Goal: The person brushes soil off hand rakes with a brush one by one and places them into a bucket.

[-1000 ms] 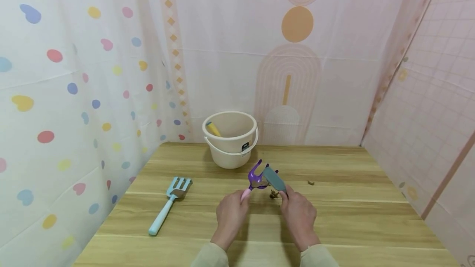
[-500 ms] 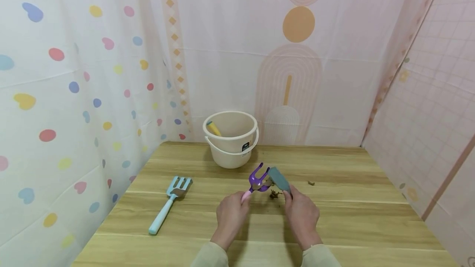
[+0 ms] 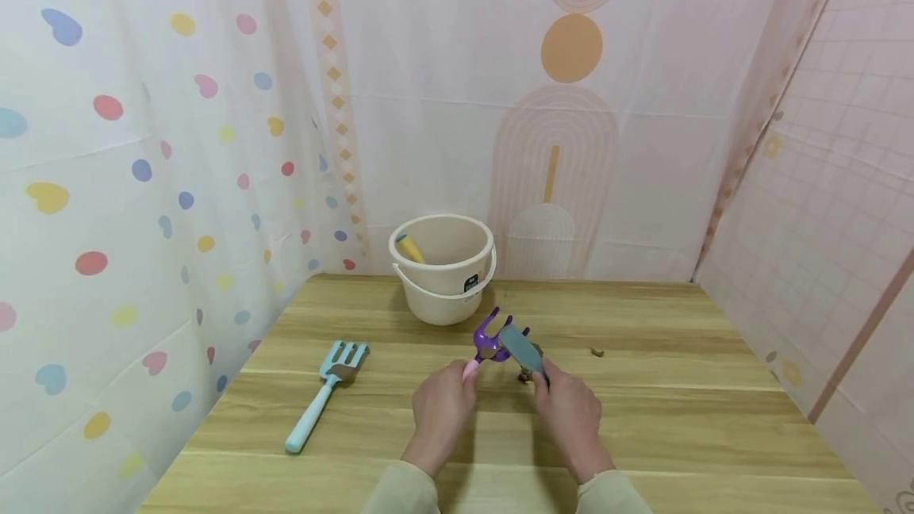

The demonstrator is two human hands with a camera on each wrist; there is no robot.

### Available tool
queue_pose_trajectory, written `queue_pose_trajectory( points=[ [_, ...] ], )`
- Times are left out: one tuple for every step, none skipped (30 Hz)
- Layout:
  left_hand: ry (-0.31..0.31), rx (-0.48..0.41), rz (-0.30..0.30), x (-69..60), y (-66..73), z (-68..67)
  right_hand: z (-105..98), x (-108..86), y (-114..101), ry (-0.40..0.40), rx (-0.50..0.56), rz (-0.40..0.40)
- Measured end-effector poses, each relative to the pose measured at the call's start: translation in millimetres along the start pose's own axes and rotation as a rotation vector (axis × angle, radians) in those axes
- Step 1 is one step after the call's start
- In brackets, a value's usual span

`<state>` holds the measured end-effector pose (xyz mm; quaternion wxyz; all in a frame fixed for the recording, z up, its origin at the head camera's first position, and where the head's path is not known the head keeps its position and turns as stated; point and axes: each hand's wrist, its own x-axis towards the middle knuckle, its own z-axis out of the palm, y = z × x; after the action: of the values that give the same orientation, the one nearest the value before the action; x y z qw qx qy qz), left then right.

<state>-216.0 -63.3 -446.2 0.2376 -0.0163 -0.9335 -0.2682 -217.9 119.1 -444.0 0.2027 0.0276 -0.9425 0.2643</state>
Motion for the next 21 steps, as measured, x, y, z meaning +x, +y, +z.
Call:
queue_pose_trajectory(
  points=[
    [0.007, 0.015, 0.009, 0.2, 0.3, -0.2, 0.9, -0.3, 0.1, 0.004, -0.019, -0.006],
    [0.012, 0.027, 0.016, 0.3, 0.6, -0.5, 1.5, -0.4, 0.5, 0.013, -0.034, -0.009],
    [0.014, 0.038, 0.021, 0.3, 0.8, -0.5, 1.8, -0.3, 0.8, 0.020, -0.043, -0.012],
    [0.015, 0.045, 0.026, 0.3, 0.8, -0.5, 2.3, 0.0, 1.5, 0.024, -0.053, -0.012],
    [0.014, 0.050, 0.029, 0.3, 0.9, -0.7, 2.6, 0.5, 2.3, 0.026, -0.061, -0.012],
    [0.012, 0.052, 0.031, 0.3, 0.8, -0.7, 2.8, 1.1, 3.3, 0.027, -0.070, -0.014],
    [0.012, 0.055, 0.034, 0.2, 0.7, -0.6, 3.2, 1.7, 4.5, 0.027, -0.077, -0.013],
    [0.012, 0.056, 0.037, 0.1, 0.6, -0.7, 3.3, 2.1, 5.7, 0.024, -0.081, -0.011],
    [0.010, 0.057, 0.039, 0.2, 0.4, -0.6, 3.5, 2.5, 7.0, 0.025, -0.085, -0.008],
    [0.008, 0.057, 0.039, 0.3, 0.4, -0.4, 3.5, 2.9, 8.4, 0.029, -0.091, -0.007],
    [0.005, 0.059, 0.038, 0.3, 0.3, -0.3, 3.4, 3.1, 9.7, 0.033, -0.093, -0.004],
    [0.002, 0.060, 0.038, 0.4, 0.2, -0.4, 3.5, 3.4, 11.1, 0.035, -0.094, -0.001],
    [-0.002, 0.061, 0.036, 0.6, 0.3, -0.6, 3.4, 3.5, 12.2, 0.039, -0.096, 0.001],
    [-0.004, 0.062, 0.035, 0.7, 0.3, -0.8, 3.2, 3.5, 13.2, 0.044, -0.100, 0.000],
    [-0.005, 0.065, 0.033, 0.8, 0.3, -0.6, 3.2, 3.7, 14.2, 0.052, -0.105, 0.000],
    [-0.005, 0.068, 0.033, 0.8, 0.3, -0.5, 3.2, 3.8, 15.0, 0.053, -0.109, 0.003],
    [-0.005, 0.071, 0.034, 0.8, 0.2, -0.4, 3.3, 4.0, 15.7, 0.052, -0.115, 0.005],
    [-0.001, 0.074, 0.036, 0.7, 0.1, -0.5, 3.1, 4.2, 16.3, 0.054, -0.121, 0.006],
    [0.001, 0.075, 0.038, 0.6, 0.2, -0.5, 3.0, 4.4, 16.7, 0.055, -0.126, 0.006],
    [0.003, 0.077, 0.040, 0.6, 0.2, -0.4, 3.0, 4.6, 17.1, 0.053, -0.129, 0.007],
    [0.000, 0.077, 0.041, 0.7, 0.2, -0.4, 2.9, 4.8, 17.3, 0.049, -0.130, 0.011]
  ],
)
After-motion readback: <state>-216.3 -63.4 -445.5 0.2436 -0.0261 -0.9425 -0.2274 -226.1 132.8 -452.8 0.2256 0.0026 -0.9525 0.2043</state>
